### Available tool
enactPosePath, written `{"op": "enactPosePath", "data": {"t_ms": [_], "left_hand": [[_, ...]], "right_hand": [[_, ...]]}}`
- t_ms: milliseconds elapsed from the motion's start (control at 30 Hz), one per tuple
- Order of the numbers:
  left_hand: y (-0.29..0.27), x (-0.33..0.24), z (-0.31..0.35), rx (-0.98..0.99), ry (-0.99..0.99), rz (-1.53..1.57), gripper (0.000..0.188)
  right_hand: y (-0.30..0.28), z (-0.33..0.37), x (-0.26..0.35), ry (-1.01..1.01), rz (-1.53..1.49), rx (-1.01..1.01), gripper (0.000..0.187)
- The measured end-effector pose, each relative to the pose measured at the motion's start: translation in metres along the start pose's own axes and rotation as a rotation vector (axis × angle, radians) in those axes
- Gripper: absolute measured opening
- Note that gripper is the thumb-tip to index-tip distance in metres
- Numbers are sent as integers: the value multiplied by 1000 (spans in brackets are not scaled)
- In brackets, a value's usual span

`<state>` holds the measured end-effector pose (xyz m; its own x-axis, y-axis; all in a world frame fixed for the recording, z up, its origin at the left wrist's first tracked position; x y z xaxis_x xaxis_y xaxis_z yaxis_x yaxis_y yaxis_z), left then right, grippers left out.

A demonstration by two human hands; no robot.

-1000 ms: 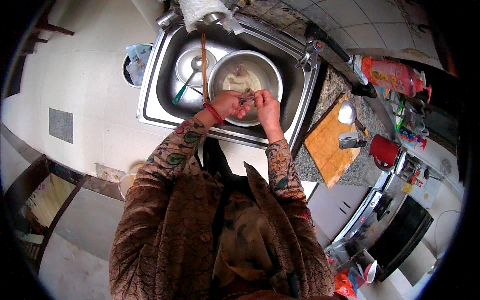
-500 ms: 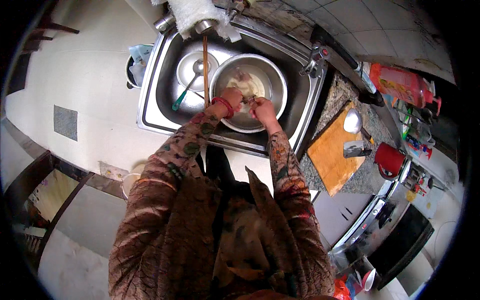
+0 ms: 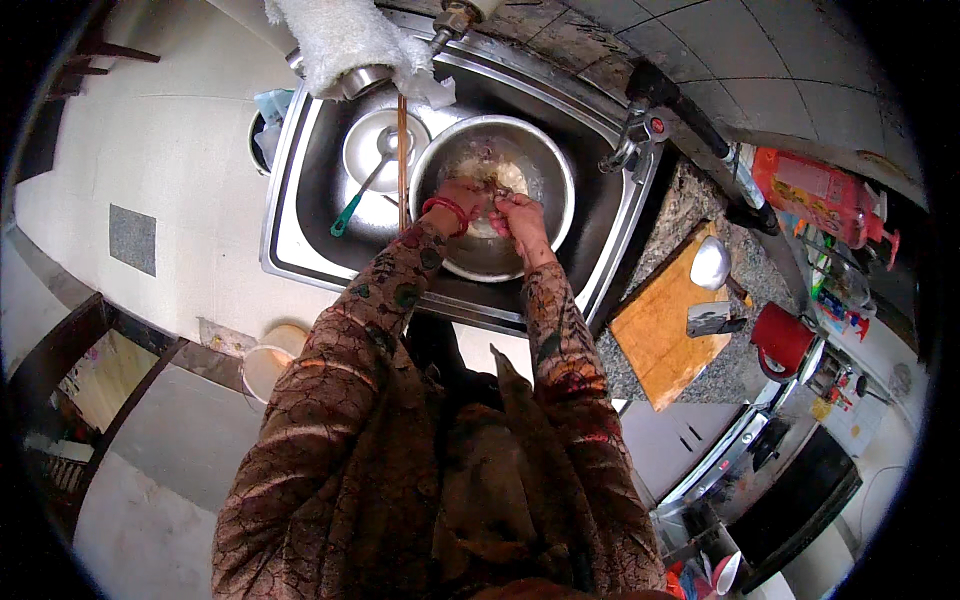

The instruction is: The person prepares meat by washing and cleaning it in a sink, placing it into a rice cooker, and then filling a kettle with water.

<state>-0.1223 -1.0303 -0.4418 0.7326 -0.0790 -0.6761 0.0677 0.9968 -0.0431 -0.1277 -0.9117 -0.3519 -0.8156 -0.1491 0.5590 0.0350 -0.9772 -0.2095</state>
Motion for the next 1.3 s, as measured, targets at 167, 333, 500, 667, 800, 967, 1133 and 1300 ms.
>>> {"op": "enactPosePath", "data": {"t_ms": [167,333,500,667,800,967,1133,1300], "left_hand": [[2,-23,32,-51,-130,477,11],[11,-50,53,260,-94,534,10],[4,-48,55,158,-30,508,9],[0,-51,64,119,-55,424,8],[-2,-51,69,147,-48,415,11],[-7,-58,85,238,-48,713,12],[-7,-68,101,195,-80,729,15],[-1,-64,103,144,-125,851,18]], "right_hand": [[-19,15,18,-132,-73,-73,11],[-18,23,20,-231,-42,-90,9],[-3,48,30,-268,-37,-99,9],[-3,50,27,-356,41,-135,10],[-2,57,27,-332,55,-159,9],[-7,64,26,-296,-45,-207,9],[-5,75,31,-292,-99,-199,8],[9,101,44,-373,-140,-202,10]]}}
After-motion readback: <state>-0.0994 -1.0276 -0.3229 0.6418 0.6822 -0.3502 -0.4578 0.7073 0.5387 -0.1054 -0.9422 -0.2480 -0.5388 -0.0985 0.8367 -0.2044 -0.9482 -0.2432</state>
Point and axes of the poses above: each hand's wrist, its own z-axis away from the middle knuckle, its own y-axis out of the palm, x = y × z, the point moved 8 cm from there along -z, towards the middle knuckle, and after that the axes turned 9 degrees about -x, right-handed, at the moved point
